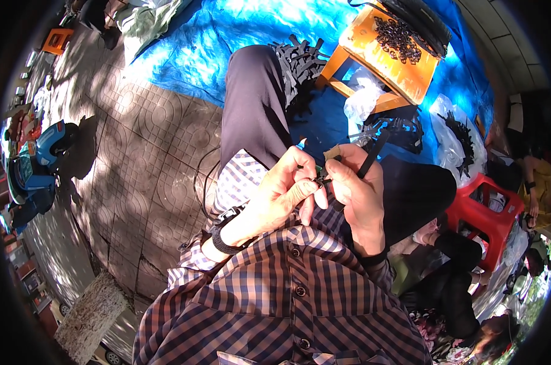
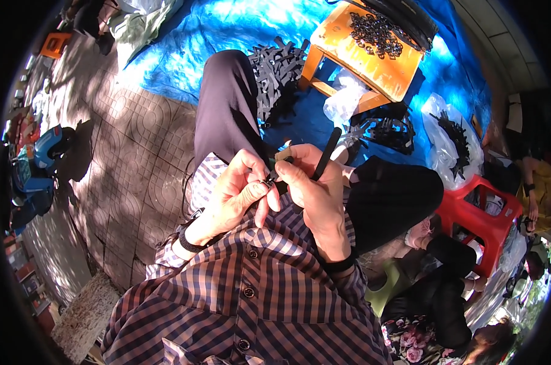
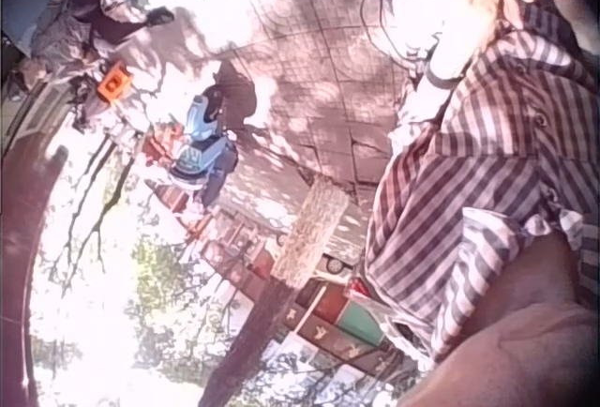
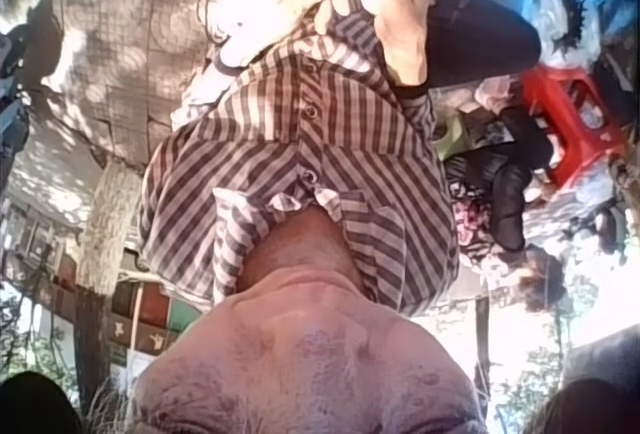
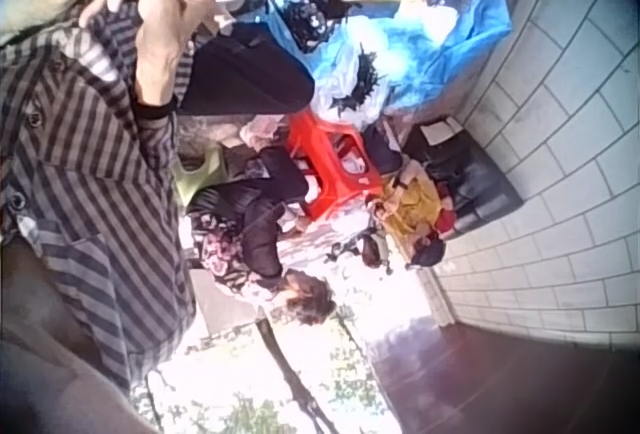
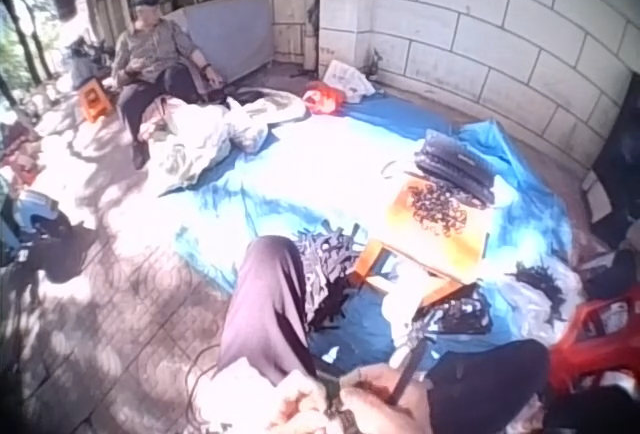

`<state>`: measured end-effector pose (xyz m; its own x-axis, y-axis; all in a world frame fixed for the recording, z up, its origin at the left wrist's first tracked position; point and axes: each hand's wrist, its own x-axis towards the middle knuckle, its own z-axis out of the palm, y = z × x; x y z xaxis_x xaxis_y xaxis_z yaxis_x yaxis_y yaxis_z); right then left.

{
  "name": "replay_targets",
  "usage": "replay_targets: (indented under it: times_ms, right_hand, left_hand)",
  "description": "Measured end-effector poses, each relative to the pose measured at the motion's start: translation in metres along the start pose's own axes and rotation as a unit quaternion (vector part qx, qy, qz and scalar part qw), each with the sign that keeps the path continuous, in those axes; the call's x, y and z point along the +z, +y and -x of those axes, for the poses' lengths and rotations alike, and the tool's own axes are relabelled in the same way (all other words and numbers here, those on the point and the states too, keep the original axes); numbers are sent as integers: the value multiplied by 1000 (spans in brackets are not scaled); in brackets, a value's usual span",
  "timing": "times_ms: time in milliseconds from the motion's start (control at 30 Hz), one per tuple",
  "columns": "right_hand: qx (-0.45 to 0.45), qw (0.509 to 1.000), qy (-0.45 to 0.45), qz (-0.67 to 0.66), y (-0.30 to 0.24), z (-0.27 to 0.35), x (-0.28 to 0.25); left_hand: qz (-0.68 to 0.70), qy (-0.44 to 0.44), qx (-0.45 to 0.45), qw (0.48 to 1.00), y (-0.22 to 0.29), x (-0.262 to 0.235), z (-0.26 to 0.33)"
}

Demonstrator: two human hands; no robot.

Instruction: Manually attaching buckles or fasteners to black shoe components.

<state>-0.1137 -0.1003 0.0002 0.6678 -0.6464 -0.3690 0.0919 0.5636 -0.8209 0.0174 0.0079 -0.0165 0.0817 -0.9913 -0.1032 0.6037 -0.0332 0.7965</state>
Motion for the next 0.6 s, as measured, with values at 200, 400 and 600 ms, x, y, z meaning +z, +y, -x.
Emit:
replay_targets:
  times_ms: [200,400,600]
  right_hand:
    - [-24,992,-6,124,-10,2,11]
    - [-57,990,-31,125,-7,2,7]
    - [33,998,-42,-26,-10,3,8]
  left_hand:
    - [25,23,34,999,-9,-1,3]
    - [18,10,62,998,-8,3,2]
    - [42,-11,89,995,-7,4,4]
